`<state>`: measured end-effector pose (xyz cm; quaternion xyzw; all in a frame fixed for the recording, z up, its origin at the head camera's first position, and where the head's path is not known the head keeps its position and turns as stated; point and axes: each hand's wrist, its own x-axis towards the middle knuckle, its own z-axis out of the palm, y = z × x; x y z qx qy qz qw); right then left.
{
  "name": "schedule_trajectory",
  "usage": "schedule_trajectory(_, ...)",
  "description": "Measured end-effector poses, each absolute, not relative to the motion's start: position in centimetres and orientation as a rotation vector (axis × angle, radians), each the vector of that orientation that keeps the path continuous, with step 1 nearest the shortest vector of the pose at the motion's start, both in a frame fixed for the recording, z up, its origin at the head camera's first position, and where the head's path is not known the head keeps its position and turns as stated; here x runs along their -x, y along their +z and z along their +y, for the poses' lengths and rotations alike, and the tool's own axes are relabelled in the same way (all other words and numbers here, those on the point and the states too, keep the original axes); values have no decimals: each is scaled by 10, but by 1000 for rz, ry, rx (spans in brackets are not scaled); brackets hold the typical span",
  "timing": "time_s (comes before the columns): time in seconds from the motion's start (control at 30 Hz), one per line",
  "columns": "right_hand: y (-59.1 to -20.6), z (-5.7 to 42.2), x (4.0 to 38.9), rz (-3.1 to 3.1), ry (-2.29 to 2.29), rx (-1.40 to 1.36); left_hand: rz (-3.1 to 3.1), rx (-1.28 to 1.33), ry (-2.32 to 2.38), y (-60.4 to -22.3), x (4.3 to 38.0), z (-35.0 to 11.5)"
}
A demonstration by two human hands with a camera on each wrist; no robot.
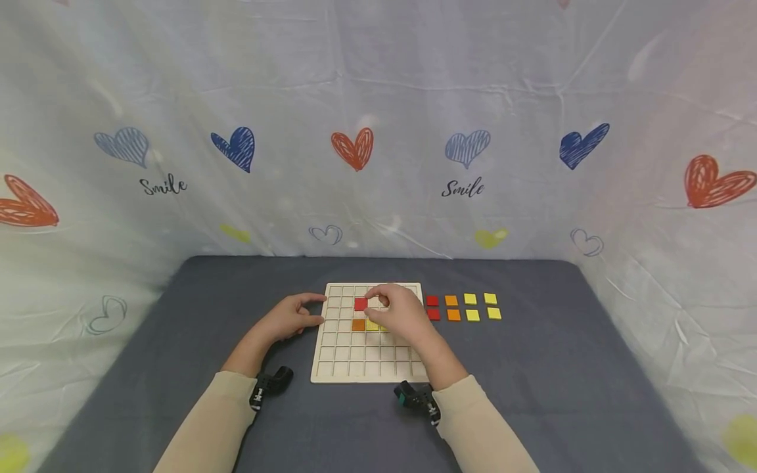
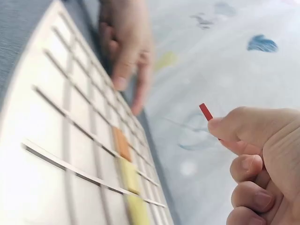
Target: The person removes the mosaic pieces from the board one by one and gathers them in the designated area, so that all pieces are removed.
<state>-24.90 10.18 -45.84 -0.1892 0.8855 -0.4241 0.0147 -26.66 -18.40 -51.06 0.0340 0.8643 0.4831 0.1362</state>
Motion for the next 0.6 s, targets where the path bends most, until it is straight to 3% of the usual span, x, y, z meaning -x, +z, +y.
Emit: schedule_trajectory(0.6, -431, 165, 262, 2716, -1430, 447, 2509, -75, 1399, -510, 268, -182)
